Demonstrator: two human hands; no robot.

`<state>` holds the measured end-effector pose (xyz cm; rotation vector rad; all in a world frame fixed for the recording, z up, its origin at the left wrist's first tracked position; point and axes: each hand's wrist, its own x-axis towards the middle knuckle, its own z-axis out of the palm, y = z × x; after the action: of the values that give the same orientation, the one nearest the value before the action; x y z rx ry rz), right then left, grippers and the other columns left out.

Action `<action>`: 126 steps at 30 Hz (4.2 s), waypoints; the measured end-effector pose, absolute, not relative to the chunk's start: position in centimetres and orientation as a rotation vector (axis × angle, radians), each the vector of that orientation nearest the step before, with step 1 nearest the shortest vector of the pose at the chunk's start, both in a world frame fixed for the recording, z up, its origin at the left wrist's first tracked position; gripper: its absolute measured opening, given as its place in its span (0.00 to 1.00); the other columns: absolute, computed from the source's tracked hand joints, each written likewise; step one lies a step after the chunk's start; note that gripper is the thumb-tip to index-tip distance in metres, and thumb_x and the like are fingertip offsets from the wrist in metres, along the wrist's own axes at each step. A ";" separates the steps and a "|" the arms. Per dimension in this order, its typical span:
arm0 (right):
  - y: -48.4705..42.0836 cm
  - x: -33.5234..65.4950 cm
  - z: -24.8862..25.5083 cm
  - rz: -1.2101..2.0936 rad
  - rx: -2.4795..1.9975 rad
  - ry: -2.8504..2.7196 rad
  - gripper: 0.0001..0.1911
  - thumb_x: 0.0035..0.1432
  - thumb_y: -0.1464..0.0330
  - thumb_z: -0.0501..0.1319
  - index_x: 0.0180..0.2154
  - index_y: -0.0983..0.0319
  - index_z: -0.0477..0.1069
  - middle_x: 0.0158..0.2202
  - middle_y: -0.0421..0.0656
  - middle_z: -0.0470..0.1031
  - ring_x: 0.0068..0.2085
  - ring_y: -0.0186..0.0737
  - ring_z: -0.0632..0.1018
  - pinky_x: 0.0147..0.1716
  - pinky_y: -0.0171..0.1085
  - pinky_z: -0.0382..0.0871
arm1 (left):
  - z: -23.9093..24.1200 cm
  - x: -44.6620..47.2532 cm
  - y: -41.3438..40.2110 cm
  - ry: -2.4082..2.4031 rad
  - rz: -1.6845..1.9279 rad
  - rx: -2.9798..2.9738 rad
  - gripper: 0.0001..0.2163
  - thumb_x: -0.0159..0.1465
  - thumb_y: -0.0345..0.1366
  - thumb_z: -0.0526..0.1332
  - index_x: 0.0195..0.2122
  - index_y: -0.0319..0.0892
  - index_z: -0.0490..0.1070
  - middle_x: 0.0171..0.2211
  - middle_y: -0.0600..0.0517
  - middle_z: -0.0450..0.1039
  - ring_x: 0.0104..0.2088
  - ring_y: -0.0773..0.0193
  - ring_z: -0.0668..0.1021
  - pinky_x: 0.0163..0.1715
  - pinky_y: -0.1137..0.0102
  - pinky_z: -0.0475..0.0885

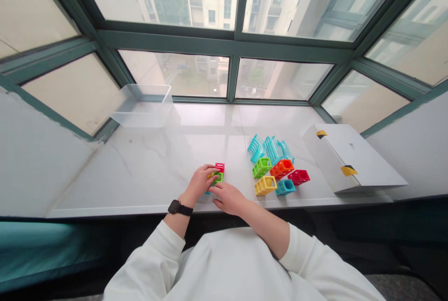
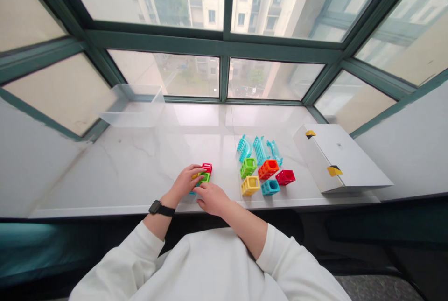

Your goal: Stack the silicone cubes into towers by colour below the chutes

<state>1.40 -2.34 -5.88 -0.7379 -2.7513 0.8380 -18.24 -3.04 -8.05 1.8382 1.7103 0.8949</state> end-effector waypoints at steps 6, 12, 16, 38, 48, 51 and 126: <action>-2.5 1.2 -6.4 0.854 -0.717 -2.758 0.23 0.64 0.71 0.66 0.59 0.60 0.72 0.52 0.50 0.79 0.51 0.50 0.80 0.52 0.46 0.74 | -8.3 -18.4 -3.0 1.657 0.924 1.708 0.13 0.68 0.42 0.61 0.49 0.48 0.81 0.47 0.48 0.80 0.49 0.54 0.80 0.55 0.59 0.74; -2.2 1.9 -6.6 0.890 -0.813 -2.679 0.12 0.63 0.74 0.66 0.48 0.58 0.77 0.46 0.45 0.83 0.48 0.46 0.82 0.49 0.41 0.73 | -8.6 -18.0 -3.1 1.655 0.971 1.657 0.13 0.69 0.41 0.58 0.50 0.47 0.79 0.48 0.49 0.80 0.49 0.56 0.80 0.54 0.62 0.75; -2.6 3.3 -6.4 0.864 -0.910 -2.624 0.06 0.64 0.73 0.66 0.41 0.58 0.77 0.40 0.44 0.82 0.42 0.45 0.82 0.45 0.39 0.73 | -8.7 -18.0 -3.2 1.658 0.982 1.643 0.13 0.69 0.41 0.58 0.50 0.46 0.79 0.49 0.48 0.80 0.51 0.56 0.81 0.56 0.61 0.74; -4.2 11.4 1.8 1.038 -0.889 -1.530 0.08 0.68 0.60 0.67 0.42 0.56 0.73 0.40 0.44 0.79 0.41 0.42 0.82 0.45 0.42 0.81 | 6.8 -10.5 -7.5 1.204 1.438 2.096 0.18 0.65 0.37 0.72 0.55 0.49 0.72 0.61 0.41 0.73 0.59 0.49 0.78 0.57 0.53 0.77; -4.7 11.4 3.1 0.923 -0.826 -1.621 0.08 0.68 0.63 0.66 0.47 0.55 0.71 0.40 0.41 0.78 0.39 0.39 0.82 0.42 0.38 0.81 | 7.4 -9.3 -8.4 1.236 1.403 2.213 0.11 0.66 0.29 0.69 0.47 0.47 0.73 0.54 0.46 0.76 0.51 0.58 0.81 0.52 0.64 0.79; -4.9 11.4 3.3 0.921 -0.818 -1.624 0.14 0.68 0.65 0.66 0.53 0.54 0.70 0.43 0.42 0.78 0.42 0.39 0.82 0.45 0.39 0.81 | 7.5 -9.3 -8.4 1.242 1.401 2.214 0.10 0.67 0.30 0.68 0.47 0.47 0.73 0.53 0.45 0.76 0.51 0.58 0.81 0.51 0.63 0.79; -0.6 25.1 -6.1 0.682 -1.368 -1.665 0.35 0.62 0.66 0.70 0.69 0.54 0.67 0.63 0.50 0.76 0.61 0.53 0.79 0.62 0.53 0.75 | -1.8 6.6 -5.3 1.149 0.696 1.452 0.10 0.71 0.34 0.58 0.53 0.49 0.67 0.73 0.44 0.60 0.76 0.52 0.57 0.73 0.46 0.56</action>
<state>25.14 -0.63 -6.05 -1.3680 -1.6652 0.6823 6.61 -5.34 -1.82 1.4521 1.1487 0.6959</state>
